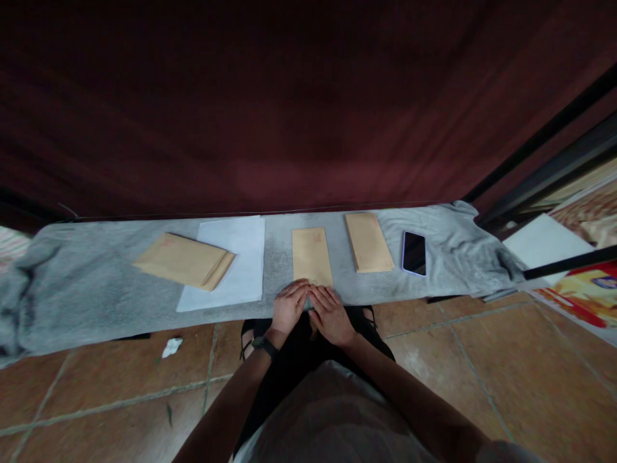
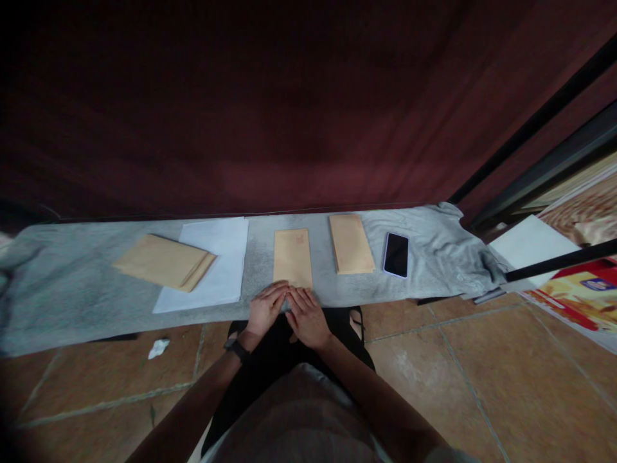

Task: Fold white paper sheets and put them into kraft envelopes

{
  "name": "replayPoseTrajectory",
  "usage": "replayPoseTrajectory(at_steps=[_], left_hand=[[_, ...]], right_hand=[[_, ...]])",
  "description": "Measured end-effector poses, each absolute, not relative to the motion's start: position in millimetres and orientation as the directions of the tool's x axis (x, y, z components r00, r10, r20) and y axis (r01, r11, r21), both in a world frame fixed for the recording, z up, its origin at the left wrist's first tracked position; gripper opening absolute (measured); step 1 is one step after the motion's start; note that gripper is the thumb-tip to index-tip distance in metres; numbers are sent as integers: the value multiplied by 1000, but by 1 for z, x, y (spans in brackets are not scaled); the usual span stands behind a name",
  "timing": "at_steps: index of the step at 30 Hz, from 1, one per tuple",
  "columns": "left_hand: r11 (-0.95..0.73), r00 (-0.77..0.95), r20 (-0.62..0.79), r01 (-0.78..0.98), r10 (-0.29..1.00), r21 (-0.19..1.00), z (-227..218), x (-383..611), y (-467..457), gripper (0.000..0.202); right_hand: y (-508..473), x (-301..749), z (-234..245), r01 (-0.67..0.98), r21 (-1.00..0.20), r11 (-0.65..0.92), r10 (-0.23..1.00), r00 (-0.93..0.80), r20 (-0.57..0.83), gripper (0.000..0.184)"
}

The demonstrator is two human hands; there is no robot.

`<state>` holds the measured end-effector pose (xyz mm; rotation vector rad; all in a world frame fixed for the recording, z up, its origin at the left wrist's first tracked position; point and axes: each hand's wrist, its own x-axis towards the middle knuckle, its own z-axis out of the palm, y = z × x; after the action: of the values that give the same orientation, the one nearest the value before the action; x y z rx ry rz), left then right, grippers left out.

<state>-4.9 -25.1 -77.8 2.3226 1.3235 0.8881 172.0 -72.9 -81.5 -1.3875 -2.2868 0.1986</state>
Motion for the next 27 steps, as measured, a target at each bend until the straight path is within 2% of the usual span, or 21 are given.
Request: replayPoseTrajectory(at_steps=[5,9,17,23,27], left_hand=[[-614,506,348,662,790,430,-81,-11,-33,38],[-623,523,343,693,780,362,-82,-17,-43,43],[-551,453,331,770,828,323,-78,-16,-54,45],[-545,467,296,787,833,291,-84,23,-69,58],[-522,444,295,801,846,292,-87,36,-74,59]], right_hand=[[-80,170,-81,837,-303,455,887,-396,236,51],[-77,187,-79,843,-303,445,892,-387,235,49],[-81,208,-79,867,-299,399,911,-337,237,47],[-86,198,-82,886,-294,358,922,-287,258,53],[-87,198,-82,893,-274,358,923,-295,245,52]])
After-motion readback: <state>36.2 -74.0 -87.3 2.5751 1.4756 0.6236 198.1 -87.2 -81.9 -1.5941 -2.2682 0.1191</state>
